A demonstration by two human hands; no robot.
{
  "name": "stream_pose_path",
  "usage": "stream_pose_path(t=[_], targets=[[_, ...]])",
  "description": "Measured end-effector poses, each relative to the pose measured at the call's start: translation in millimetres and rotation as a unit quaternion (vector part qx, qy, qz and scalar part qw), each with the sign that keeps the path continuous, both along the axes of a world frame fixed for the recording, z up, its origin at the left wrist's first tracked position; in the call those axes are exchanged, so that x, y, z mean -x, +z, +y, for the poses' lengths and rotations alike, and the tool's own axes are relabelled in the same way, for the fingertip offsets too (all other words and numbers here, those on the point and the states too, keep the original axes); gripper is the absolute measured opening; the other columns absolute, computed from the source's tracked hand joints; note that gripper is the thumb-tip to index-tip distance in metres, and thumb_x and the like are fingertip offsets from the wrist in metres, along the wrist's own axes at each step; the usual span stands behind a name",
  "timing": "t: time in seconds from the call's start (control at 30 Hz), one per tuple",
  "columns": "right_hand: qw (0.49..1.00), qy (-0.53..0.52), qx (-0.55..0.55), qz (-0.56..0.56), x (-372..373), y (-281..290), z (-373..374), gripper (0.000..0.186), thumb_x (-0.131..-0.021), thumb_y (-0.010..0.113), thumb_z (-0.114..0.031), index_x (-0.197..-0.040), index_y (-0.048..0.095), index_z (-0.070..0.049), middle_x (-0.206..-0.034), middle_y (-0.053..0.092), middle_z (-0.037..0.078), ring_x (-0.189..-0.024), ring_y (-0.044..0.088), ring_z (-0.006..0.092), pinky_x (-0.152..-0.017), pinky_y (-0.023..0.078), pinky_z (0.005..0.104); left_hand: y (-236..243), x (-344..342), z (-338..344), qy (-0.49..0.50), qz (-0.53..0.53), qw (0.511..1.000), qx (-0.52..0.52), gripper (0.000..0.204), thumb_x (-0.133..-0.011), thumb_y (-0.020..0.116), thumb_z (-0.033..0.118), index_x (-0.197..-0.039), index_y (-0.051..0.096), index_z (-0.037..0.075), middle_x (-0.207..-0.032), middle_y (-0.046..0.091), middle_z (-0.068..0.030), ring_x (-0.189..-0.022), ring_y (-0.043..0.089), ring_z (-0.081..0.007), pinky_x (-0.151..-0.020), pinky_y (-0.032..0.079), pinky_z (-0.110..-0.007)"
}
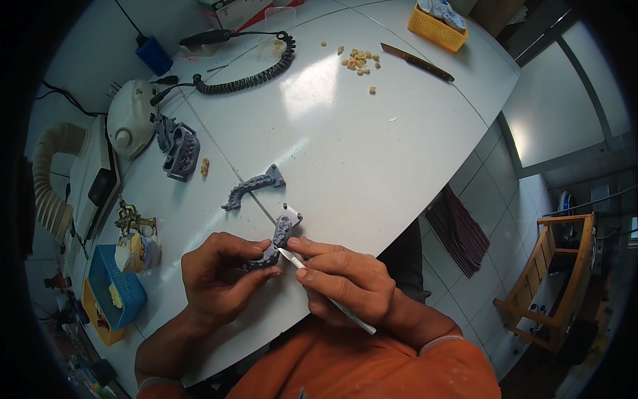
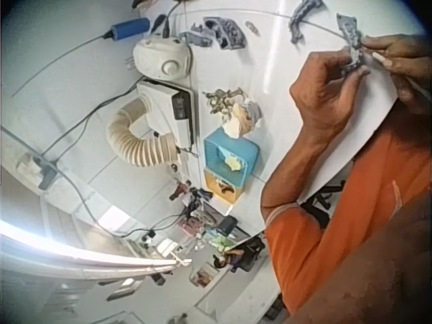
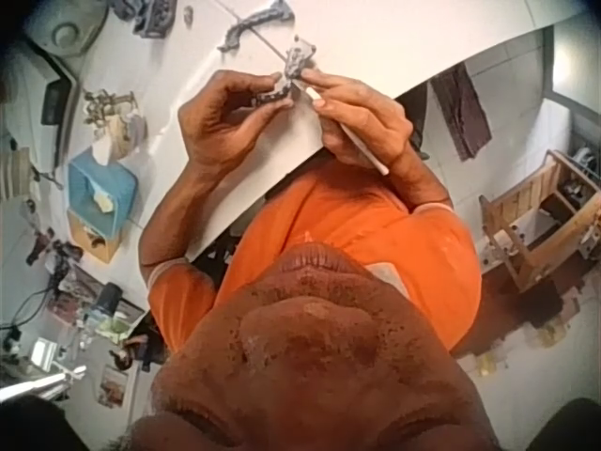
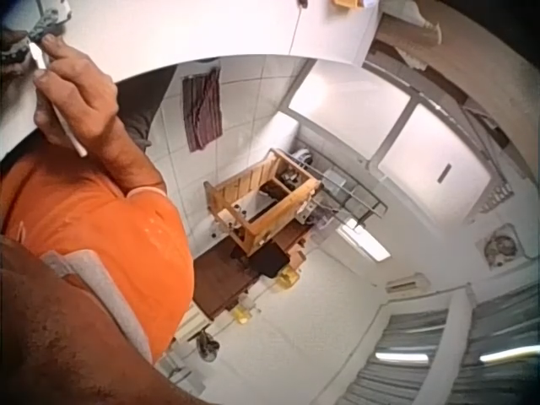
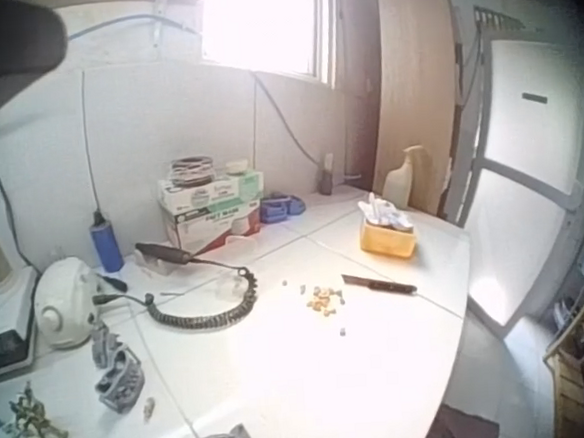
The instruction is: Manually detailing and trimming a dental arch model using a carving tool.
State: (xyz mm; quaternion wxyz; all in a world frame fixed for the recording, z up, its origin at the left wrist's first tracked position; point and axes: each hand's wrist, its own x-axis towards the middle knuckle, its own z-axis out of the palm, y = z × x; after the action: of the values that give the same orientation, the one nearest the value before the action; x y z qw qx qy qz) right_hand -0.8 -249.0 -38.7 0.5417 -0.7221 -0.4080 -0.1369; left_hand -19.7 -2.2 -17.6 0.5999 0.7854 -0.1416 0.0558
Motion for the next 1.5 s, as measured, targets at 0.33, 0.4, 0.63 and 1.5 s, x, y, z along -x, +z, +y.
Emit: stream_pose_path(t=[0.33, 0.4, 0.63, 1.5], targets=[[1.0, -0.006, -0.005, 0.004, 0, 1, 1, 0.028, -0.089, 0.075, 0.008, -0.117, 0.072, 0.009, -0.107, 0.074, 0.02, -0.123, 0.076, 0.0472, -0.095, 0.07, 0.0476, 1, 0, -1, 0.001, 0.002, 1.0, -0.002, 0.026, -0.085, 0.092, -0.005, -0.106, 0.076, -0.004, -0.103, 0.08, -0.0138, -0.105, 0.083, -0.0247, -0.084, 0.071, -0.031], [1.0, -0.007, -0.01, 0.009, 0, 1, 2, 0.029, -0.088, 0.075, 0.009, -0.117, 0.072, 0.009, -0.106, 0.074, 0.02, -0.122, 0.076, 0.0468, -0.094, 0.07, 0.0472, 1, 0, 0, 0.001, -0.001, 1.0, -0.003, 0.026, -0.085, 0.092, -0.005, -0.106, 0.076, -0.004, -0.103, 0.08, -0.0137, -0.104, 0.083, -0.0246, -0.083, 0.071, -0.031], [0.999, -0.021, -0.009, 0.024, 1, 2, 4, 0.034, -0.083, 0.075, 0.015, -0.116, 0.073, 0.007, -0.106, 0.075, 0.022, -0.12, 0.077, 0.0454, -0.092, 0.071, 0.0453, 1, 0, -1, 0.005, -0.005, 1.0, -0.01, 0.026, -0.085, 0.092, -0.004, -0.106, 0.077, -0.003, -0.102, 0.081, -0.0135, -0.102, 0.084, -0.0239, -0.082, 0.071, -0.031], [0.999, -0.041, -0.025, 0.005, 2, 0, 10, 0.032, -0.083, 0.076, 0.017, -0.113, 0.07, 0.009, -0.1, 0.075, 0.022, -0.116, 0.079, 0.0444, -0.093, 0.07, 0.0447, 9, 1, 1, -0.02, -0.002, 0.999, -0.051, 0.03, -0.085, 0.09, -0.01, -0.108, 0.071, -0.006, -0.107, 0.08, -0.0188, -0.102, 0.082, -0.0231, -0.087, 0.069, -0.032]])
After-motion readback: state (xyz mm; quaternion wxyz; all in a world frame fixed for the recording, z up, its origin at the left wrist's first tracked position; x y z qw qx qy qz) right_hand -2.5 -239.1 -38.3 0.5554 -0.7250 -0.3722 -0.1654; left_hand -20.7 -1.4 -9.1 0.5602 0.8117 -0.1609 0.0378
